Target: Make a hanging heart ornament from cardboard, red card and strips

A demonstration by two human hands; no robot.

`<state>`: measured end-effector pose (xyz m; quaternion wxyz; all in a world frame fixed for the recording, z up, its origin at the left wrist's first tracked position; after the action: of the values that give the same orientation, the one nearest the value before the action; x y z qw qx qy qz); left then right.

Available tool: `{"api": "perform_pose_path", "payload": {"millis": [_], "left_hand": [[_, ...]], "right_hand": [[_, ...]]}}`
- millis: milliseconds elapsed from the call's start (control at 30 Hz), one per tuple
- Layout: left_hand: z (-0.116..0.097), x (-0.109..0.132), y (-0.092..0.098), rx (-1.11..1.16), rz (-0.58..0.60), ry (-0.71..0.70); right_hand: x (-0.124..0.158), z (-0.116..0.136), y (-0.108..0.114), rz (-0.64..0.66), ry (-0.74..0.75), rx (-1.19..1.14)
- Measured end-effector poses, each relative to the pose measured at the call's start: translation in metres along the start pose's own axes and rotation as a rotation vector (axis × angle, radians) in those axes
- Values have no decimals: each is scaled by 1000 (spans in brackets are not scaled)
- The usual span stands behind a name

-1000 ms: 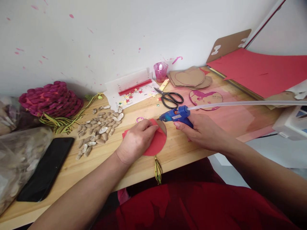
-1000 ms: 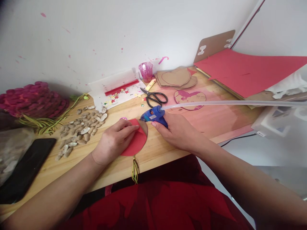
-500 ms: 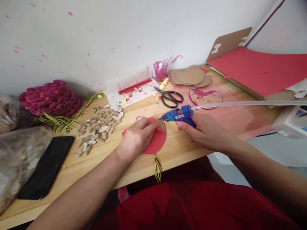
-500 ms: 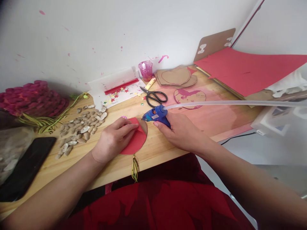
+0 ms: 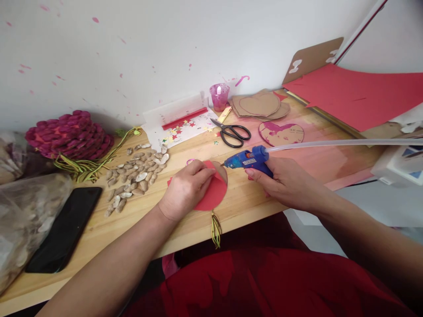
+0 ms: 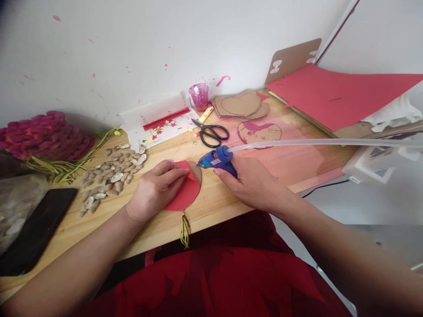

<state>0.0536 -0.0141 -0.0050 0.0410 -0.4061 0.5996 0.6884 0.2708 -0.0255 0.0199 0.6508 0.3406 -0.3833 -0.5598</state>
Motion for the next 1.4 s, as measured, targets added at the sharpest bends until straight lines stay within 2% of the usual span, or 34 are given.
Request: {"api": "perform_pose_path", "payload": {"millis": [700, 1400], "left_hand": [[2, 0, 0, -15, -4, 21], [4, -2, 4, 70, -8, 100]], "right_hand": [[15, -2, 2, 12, -2, -27], [32, -4, 1, 8, 17, 5]]}}
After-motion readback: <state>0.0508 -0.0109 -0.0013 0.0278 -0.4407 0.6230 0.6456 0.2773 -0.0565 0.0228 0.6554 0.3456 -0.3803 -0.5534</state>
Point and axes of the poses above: each hand's wrist, its own x-axis away from the middle knuckle, its own y-axis out of the back of the hand, z = x × y, the point moved 5 cm from there along -x, towards the middle knuckle, and after that the axes turned 9 degrees about -y, right-handed, at the moved point
